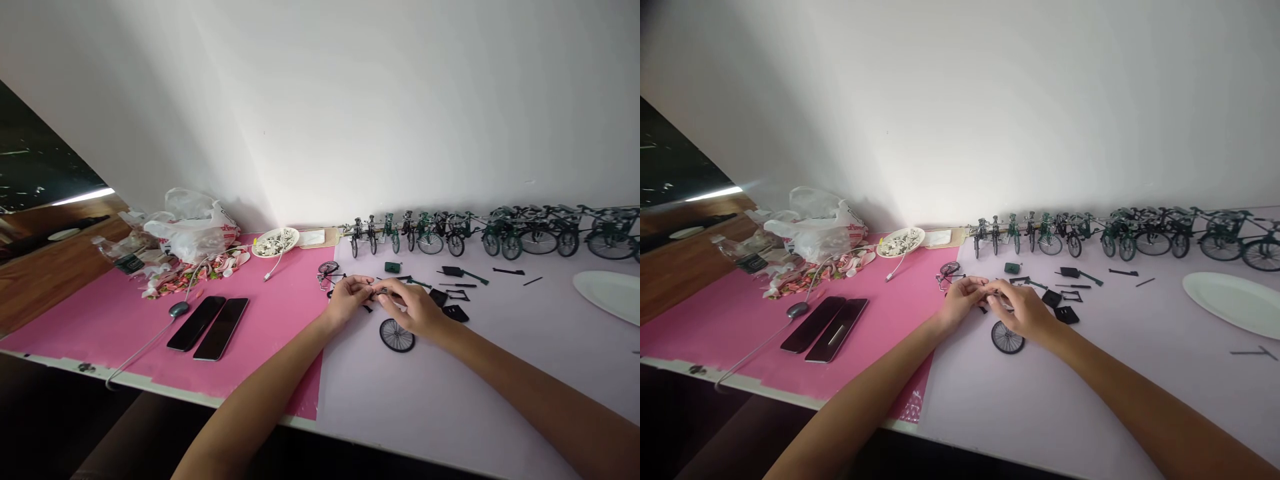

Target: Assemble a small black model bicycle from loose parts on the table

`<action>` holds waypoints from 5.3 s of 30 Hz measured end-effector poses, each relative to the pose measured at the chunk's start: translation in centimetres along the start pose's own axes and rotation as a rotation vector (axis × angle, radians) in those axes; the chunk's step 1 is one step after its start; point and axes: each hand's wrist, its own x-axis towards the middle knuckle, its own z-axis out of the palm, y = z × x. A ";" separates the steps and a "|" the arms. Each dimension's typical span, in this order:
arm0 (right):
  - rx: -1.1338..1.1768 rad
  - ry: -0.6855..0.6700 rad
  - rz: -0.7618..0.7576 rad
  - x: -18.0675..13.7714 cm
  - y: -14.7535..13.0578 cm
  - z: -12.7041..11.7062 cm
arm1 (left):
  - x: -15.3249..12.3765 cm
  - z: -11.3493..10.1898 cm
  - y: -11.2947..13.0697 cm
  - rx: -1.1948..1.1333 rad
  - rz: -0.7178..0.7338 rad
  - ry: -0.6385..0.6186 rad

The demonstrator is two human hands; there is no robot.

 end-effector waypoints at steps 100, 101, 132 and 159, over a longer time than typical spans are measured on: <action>-0.013 -0.132 0.013 -0.2 -0.5 0.7 | -0.9 1.1 -0.3 0.253 0.158 0.103; -0.028 -0.122 -0.007 -0.2 -0.3 0.7 | -0.8 1.1 -0.3 0.259 0.173 0.096; -0.175 0.181 0.086 0.2 0.8 0.3 | -1.0 -0.9 4.8 1.053 0.191 0.266; -0.129 0.113 0.090 -0.2 1.7 1.1 | -0.5 -3.3 6.0 1.438 -0.101 0.409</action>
